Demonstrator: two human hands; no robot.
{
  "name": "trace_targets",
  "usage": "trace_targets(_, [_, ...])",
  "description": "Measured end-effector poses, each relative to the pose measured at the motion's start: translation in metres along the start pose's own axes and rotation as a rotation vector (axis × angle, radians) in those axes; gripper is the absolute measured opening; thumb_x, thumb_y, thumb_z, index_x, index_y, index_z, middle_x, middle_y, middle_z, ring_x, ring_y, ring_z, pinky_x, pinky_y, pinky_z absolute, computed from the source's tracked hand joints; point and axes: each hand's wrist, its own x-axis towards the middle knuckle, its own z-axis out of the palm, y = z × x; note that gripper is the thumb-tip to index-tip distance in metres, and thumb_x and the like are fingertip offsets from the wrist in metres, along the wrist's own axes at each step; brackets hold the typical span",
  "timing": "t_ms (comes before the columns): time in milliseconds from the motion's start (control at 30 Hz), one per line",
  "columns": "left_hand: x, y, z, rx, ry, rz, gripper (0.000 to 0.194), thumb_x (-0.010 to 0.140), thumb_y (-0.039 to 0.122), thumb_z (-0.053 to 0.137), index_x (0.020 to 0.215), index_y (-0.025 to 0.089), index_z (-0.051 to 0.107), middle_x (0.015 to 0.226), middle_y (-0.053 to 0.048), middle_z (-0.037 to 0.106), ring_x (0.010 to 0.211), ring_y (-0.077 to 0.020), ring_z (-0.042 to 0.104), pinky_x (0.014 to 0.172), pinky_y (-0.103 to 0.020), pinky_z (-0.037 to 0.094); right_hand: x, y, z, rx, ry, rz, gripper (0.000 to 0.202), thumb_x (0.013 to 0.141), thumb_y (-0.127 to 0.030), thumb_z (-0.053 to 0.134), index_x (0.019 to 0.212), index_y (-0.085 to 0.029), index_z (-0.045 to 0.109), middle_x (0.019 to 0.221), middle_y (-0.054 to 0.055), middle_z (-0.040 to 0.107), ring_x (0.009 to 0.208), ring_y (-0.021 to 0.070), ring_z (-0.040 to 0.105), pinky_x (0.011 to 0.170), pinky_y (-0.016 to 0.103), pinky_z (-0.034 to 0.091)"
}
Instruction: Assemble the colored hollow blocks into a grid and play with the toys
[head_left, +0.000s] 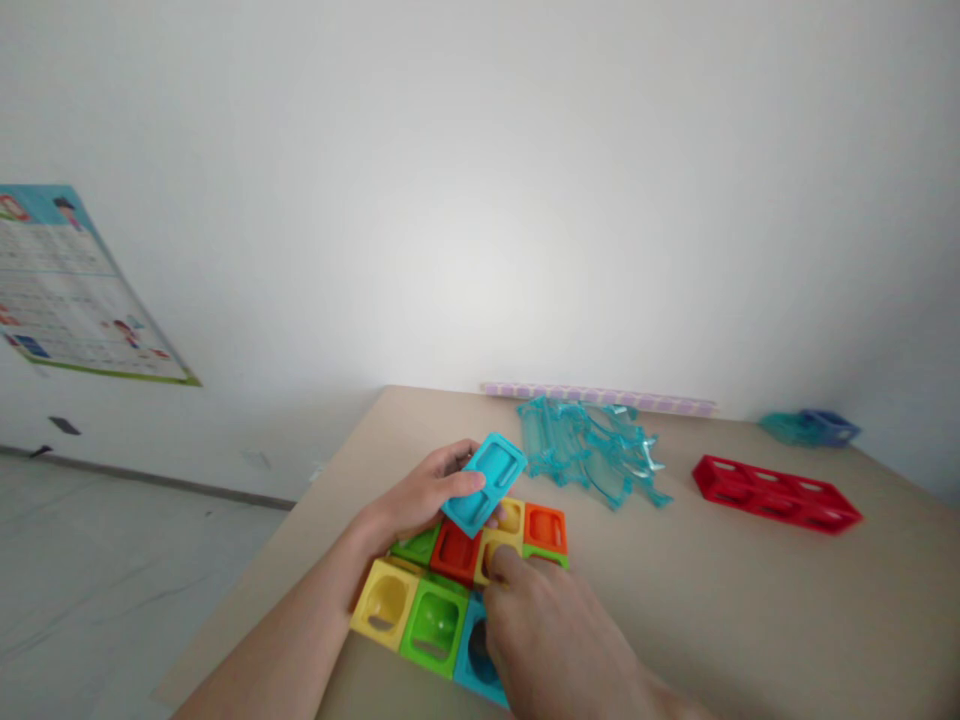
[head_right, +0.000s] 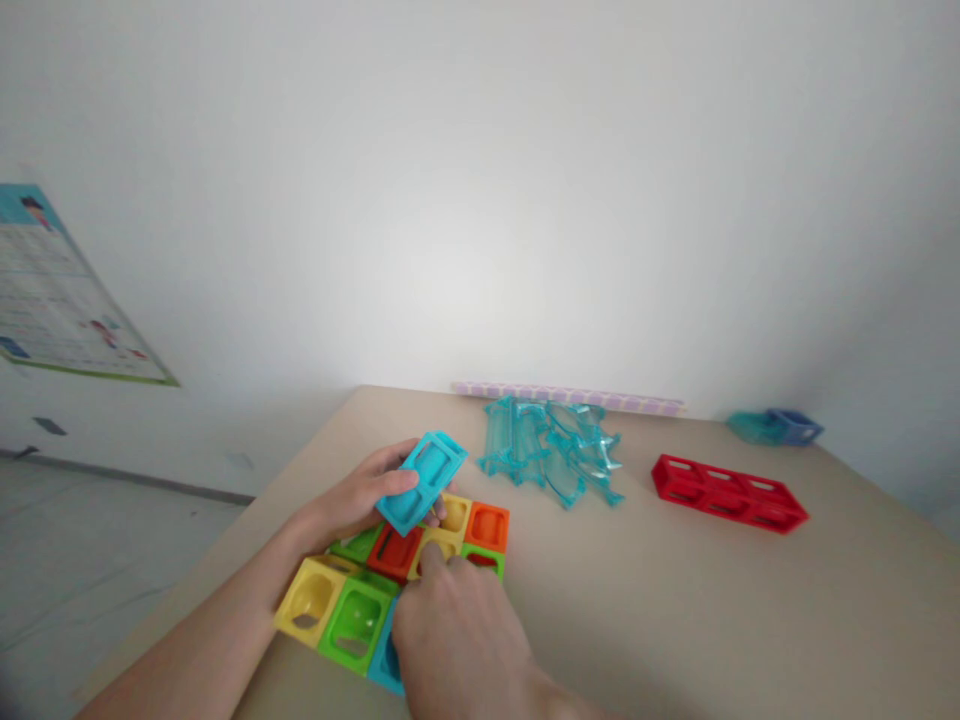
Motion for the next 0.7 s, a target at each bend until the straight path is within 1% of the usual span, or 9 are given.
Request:
trace_targets(100, [0.000, 0.002, 0.002, -0.016, 0.027, 0.005, 0.029, 0.079, 0.033, 0.067, 0.100, 0.017, 0.057, 0.084, -0.006, 0.068, 0.070, -0.0195, 0.067, 0.069, -0.033, 0.053, 0.000, 0.003, 0.000, 0.043, 0.072, 0.040, 0.027, 0.079, -0.005, 0.050, 0.096, -0.013, 0.070, 0.098, 0.015, 0.067, 0.086, 0.0238, 0.065, 0.070, 0.029, 0.048])
trace_targets(167, [0.000, 0.002, 0.002, -0.024, 0.042, 0.012, 0.030, 0.077, 0.033, 0.069, 0.100, 0.017, 0.058, 0.088, -0.007, 0.067, 0.070, -0.0183, 0.067, 0.068, -0.031, 0.053, 0.001, 0.007, -0.005, 0.078, 0.068, 0.069, 0.027, 0.079, -0.007, 0.052, 0.099, -0.014, 0.070, 0.102, 0.014, 0.067, 0.089, 0.0236, 0.065, 0.075, 0.030, 0.048])
trace_targets(233, [0.001, 0.001, 0.001, -0.038, 0.046, 0.014, 0.032, 0.076, 0.032, 0.071, 0.102, 0.017, 0.059, 0.091, -0.008, 0.068, 0.073, -0.0183, 0.067, 0.069, -0.030, 0.052, 0.004, 0.011, -0.011, 0.089, 0.045, 0.084, 0.024, 0.079, -0.010, 0.054, 0.097, -0.014, 0.070, 0.105, 0.014, 0.066, 0.092, 0.0237, 0.064, 0.078, 0.031, 0.047])
trace_targets(300, [0.002, 0.000, 0.000, -0.060, 0.043, 0.018, 0.033, 0.076, 0.032, 0.071, 0.103, 0.017, 0.060, 0.092, -0.008, 0.069, 0.076, -0.0185, 0.067, 0.071, -0.030, 0.052, 0.008, 0.014, -0.013, 0.078, 0.048, 0.058, 0.023, 0.080, -0.011, 0.054, 0.096, -0.013, 0.070, 0.107, 0.015, 0.065, 0.096, 0.0244, 0.063, 0.084, 0.033, 0.046])
trace_targets(400, [0.003, -0.001, -0.001, -0.068, 0.070, 0.030, 0.031, 0.074, 0.029, 0.073, 0.100, 0.015, 0.061, 0.090, -0.007, 0.068, 0.076, -0.0174, 0.066, 0.069, -0.027, 0.051, 0.015, 0.020, -0.008, 0.052, 0.096, -0.016, 0.028, 0.078, -0.009, 0.054, 0.103, -0.011, 0.067, 0.114, 0.016, 0.063, 0.104, 0.0253, 0.059, 0.089, 0.035, 0.045])
trace_targets(467, [0.004, -0.001, -0.001, -0.063, 0.085, 0.035, 0.029, 0.073, 0.028, 0.073, 0.096, 0.015, 0.061, 0.088, -0.007, 0.068, 0.073, -0.0167, 0.065, 0.066, -0.026, 0.051, 0.017, 0.022, -0.001, 0.022, 0.095, -0.075, 0.028, 0.078, -0.008, 0.053, 0.103, -0.012, 0.065, 0.110, 0.014, 0.063, 0.102, 0.0254, 0.060, 0.086, 0.035, 0.047])
trace_targets(567, [0.004, -0.001, -0.002, -0.073, 0.053, 0.034, 0.030, 0.075, 0.030, 0.071, 0.097, 0.014, 0.060, 0.093, -0.010, 0.069, 0.072, -0.0187, 0.066, 0.064, -0.028, 0.052, 0.018, 0.023, 0.007, -0.042, 0.054, -0.165, 0.024, 0.080, -0.008, 0.051, 0.098, -0.015, 0.065, 0.101, 0.012, 0.066, 0.089, 0.0251, 0.063, 0.075, 0.036, 0.051])
trace_targets(633, [0.003, 0.001, -0.005, -0.102, 0.026, 0.044, 0.032, 0.076, 0.033, 0.069, 0.101, 0.014, 0.061, 0.096, -0.013, 0.069, 0.073, -0.0208, 0.067, 0.065, -0.030, 0.053, 0.016, 0.021, 0.008, -0.082, 0.060, -0.172, 0.024, 0.080, -0.008, 0.051, 0.098, -0.015, 0.066, 0.103, 0.013, 0.065, 0.085, 0.0257, 0.064, 0.071, 0.037, 0.052])
trace_targets(700, [0.000, 0.003, -0.007, -0.166, 0.023, 0.066, 0.035, 0.078, 0.037, 0.066, 0.103, 0.013, 0.061, 0.098, -0.014, 0.069, 0.075, -0.0224, 0.068, 0.066, -0.033, 0.054, 0.014, 0.017, 0.007, -0.110, 0.080, -0.147, 0.029, 0.079, -0.006, 0.051, 0.103, -0.013, 0.066, 0.109, 0.016, 0.064, 0.087, 0.0267, 0.065, 0.072, 0.037, 0.053])
